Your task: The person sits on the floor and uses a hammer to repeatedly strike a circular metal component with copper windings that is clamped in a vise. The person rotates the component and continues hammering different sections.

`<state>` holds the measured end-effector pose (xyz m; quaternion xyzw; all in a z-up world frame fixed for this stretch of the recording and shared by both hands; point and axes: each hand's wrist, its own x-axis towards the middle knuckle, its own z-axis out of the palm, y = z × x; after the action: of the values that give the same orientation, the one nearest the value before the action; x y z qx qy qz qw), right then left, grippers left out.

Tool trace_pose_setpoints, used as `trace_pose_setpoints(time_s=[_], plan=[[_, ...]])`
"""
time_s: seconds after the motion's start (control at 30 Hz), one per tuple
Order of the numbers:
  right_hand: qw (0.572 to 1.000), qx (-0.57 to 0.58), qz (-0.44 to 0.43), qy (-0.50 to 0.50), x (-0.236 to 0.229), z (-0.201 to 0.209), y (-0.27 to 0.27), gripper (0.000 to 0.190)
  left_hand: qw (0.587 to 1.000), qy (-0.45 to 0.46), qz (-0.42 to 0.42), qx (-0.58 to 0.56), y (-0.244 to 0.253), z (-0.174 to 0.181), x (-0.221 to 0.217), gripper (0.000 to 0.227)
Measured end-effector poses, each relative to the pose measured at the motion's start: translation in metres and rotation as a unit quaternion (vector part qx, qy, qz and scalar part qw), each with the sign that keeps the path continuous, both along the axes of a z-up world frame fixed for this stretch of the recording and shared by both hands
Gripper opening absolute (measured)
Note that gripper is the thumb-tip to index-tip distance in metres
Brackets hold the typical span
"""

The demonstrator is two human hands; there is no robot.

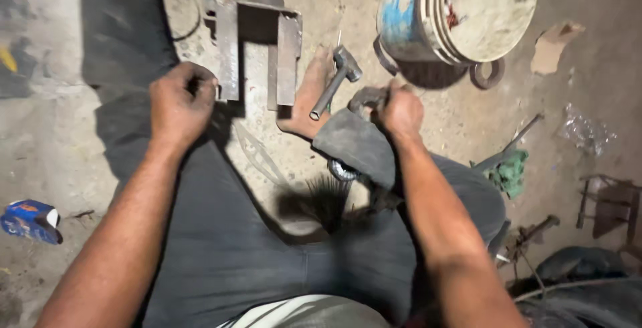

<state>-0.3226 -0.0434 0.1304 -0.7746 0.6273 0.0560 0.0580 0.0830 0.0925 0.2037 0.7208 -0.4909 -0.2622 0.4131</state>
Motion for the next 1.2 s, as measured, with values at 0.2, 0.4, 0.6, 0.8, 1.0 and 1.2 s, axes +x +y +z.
trace_pose_setpoints(time_s=[0.2, 0.4, 0.6, 0.8, 1.0, 1.2], plan=[[0.919, -0.302, 0.074, -0.243, 0.039, 0.114, 0.023, 0.045, 0.995, 0.061, -0.078, -0.027, 0.026, 0.034, -0.042, 0.039], [0.830, -0.339, 0.011, -0.442, 0.095, 0.163, 0.107, 0.039, 0.916, 0.359, -0.179, 0.013, 0.032, 0.087, -0.116, 0.120], [0.803, -0.351, 0.200, -0.438, 0.120, 0.168, 0.152, 0.037, 0.904, 0.379, -0.115, -0.161, 0.083, 0.088, -0.118, 0.107], [0.763, -0.382, 0.247, -0.459, 0.140, 0.175, 0.159, 0.046, 0.956, 0.176, -0.035, -0.230, 0.106, 0.084, -0.122, 0.101], [0.791, -0.331, 0.244, -0.453, 0.127, 0.166, 0.155, 0.034, 0.953, 0.265, -0.056, -0.137, 0.098, 0.073, -0.117, 0.091], [0.894, -0.141, 0.161, -0.394, 0.132, 0.128, 0.140, 0.040, 0.981, 0.094, -0.104, 0.131, 0.077, 0.052, -0.083, 0.045]])
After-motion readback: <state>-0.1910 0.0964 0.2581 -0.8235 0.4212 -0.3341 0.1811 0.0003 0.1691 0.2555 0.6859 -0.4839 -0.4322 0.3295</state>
